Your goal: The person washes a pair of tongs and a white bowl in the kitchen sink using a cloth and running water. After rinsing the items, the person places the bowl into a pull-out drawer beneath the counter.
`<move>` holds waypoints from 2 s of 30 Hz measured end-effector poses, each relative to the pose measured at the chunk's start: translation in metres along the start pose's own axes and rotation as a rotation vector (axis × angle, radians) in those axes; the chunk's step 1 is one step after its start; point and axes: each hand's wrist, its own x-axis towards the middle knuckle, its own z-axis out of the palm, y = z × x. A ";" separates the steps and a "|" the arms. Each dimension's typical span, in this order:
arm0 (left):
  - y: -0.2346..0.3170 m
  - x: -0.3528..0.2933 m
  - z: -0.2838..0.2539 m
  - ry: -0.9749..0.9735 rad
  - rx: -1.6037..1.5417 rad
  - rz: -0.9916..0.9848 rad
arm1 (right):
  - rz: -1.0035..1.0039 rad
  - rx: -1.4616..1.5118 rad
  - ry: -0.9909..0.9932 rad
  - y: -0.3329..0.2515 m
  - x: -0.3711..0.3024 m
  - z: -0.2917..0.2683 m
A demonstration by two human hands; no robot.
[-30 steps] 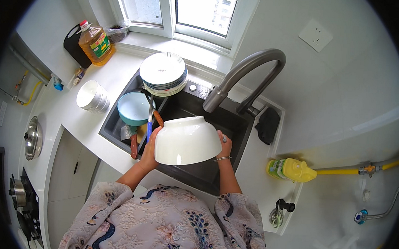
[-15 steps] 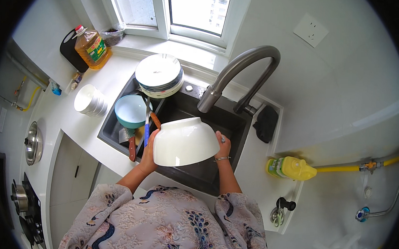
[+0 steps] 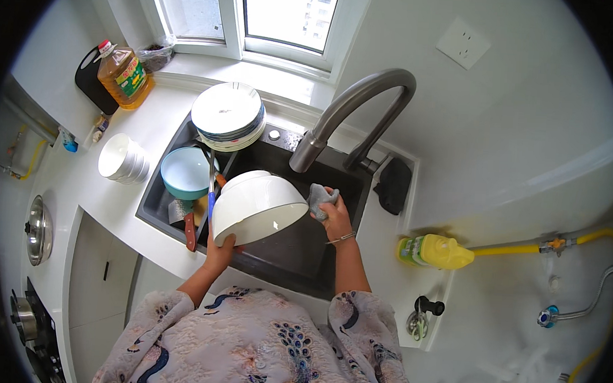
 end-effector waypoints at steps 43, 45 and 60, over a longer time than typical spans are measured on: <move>0.038 0.000 0.010 -0.141 0.694 0.468 | 0.263 0.577 -0.370 0.040 -0.038 -0.015; 0.042 0.002 0.006 -0.148 0.743 0.531 | 0.183 0.502 -0.326 0.017 -0.056 0.006; 0.074 -0.024 0.017 -0.179 0.542 0.318 | 0.149 0.508 -0.304 0.004 -0.078 0.001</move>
